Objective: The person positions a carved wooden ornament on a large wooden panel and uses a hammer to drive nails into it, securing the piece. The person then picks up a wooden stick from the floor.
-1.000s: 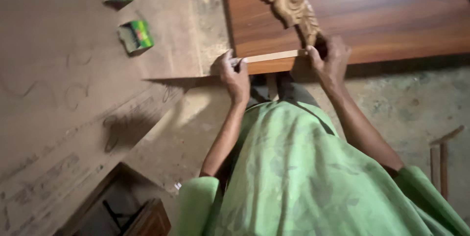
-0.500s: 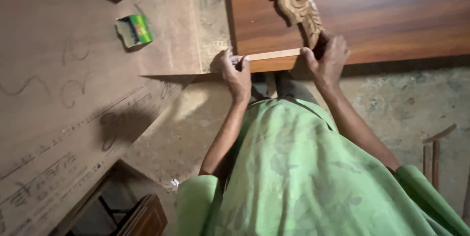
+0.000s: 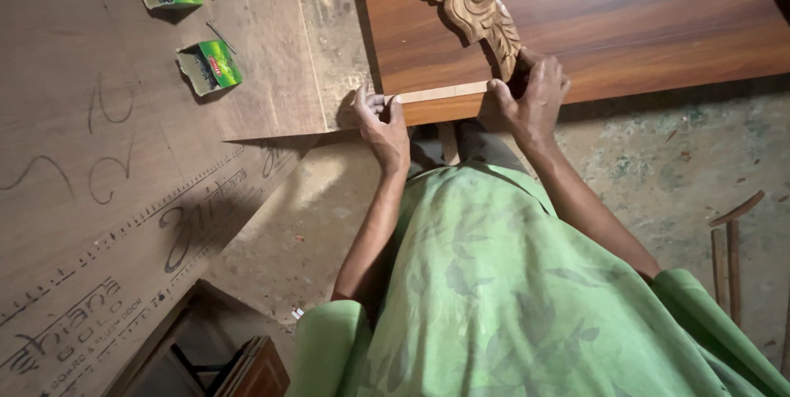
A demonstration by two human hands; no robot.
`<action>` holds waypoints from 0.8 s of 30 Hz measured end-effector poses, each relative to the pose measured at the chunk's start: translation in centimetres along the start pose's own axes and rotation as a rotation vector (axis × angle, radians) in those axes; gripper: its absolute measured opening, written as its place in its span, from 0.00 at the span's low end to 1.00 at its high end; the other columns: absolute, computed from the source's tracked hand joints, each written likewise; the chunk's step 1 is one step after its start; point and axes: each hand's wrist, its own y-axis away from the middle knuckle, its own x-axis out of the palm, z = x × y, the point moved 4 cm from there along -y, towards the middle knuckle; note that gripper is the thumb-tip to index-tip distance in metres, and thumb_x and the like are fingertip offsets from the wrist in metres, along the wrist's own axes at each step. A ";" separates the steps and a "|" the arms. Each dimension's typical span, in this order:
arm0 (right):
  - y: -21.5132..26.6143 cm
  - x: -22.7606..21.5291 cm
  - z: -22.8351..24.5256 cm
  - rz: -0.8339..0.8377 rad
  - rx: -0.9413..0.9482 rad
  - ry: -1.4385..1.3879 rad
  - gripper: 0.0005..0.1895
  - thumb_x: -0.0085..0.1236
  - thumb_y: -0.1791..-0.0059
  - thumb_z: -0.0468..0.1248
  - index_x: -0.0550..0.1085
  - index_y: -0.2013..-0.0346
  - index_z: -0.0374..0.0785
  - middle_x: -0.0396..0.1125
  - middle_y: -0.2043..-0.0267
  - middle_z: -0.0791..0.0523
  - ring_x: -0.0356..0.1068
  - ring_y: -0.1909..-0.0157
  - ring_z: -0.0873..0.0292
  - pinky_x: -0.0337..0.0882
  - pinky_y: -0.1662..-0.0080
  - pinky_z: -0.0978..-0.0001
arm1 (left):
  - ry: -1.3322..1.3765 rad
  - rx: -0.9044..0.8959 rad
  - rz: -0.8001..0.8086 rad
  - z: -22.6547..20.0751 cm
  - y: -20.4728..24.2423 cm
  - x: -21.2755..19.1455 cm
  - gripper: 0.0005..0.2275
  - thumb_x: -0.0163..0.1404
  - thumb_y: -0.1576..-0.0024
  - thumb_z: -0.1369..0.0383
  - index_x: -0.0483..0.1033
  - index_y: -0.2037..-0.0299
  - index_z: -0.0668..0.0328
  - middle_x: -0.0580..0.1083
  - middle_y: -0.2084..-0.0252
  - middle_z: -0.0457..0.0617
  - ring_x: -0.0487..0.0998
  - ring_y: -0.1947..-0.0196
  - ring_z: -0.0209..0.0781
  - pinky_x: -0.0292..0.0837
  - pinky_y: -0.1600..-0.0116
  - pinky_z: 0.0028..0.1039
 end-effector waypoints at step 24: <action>-0.1 -1.1 0.9 0.006 -0.026 -0.049 0.47 0.74 0.56 0.58 0.64 0.34 0.35 0.63 0.43 0.48 0.62 0.39 0.46 0.56 0.39 0.47 | -0.022 0.004 0.020 0.3 -0.2 0.4 0.27 0.58 0.42 0.76 0.61 0.33 0.65 0.75 0.57 0.53 0.75 0.61 0.42 0.73 0.52 0.33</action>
